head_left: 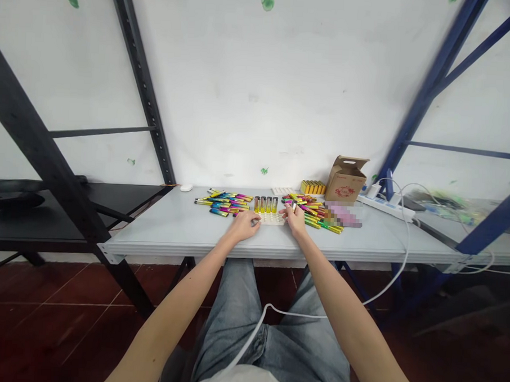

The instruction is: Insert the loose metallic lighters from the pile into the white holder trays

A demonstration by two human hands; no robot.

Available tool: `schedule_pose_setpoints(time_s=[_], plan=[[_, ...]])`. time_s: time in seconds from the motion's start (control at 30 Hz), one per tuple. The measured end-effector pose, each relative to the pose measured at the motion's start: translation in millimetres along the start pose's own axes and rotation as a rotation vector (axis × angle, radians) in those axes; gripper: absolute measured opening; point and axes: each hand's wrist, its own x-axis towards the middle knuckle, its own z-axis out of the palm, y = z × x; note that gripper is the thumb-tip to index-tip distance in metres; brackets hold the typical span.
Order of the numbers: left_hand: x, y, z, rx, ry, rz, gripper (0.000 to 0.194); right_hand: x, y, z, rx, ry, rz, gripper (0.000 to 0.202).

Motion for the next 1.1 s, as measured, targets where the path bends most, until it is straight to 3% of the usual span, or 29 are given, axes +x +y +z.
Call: schedule_pose_setpoints(time_s=[0.23, 0.47, 0.73, 1.1], plan=[[-1, 0, 0.0, 0.000, 0.003, -0.005, 0.018, -2, -5, -2, 0.060, -0.014, -0.033, 0.040], [-1, 1, -0.7, -0.005, -0.003, -0.017, 0.019, -5, -11, -4, 0.150, -0.064, 0.134, 0.052], [-2, 1, -1.2, -0.017, -0.002, -0.029, 0.020, 0, -12, -4, 0.252, -0.076, 0.122, 0.055], [-3, 2, -2.4, -0.021, 0.006, -0.046, 0.020, -3, -18, -6, 0.328, -0.114, 0.258, 0.051]])
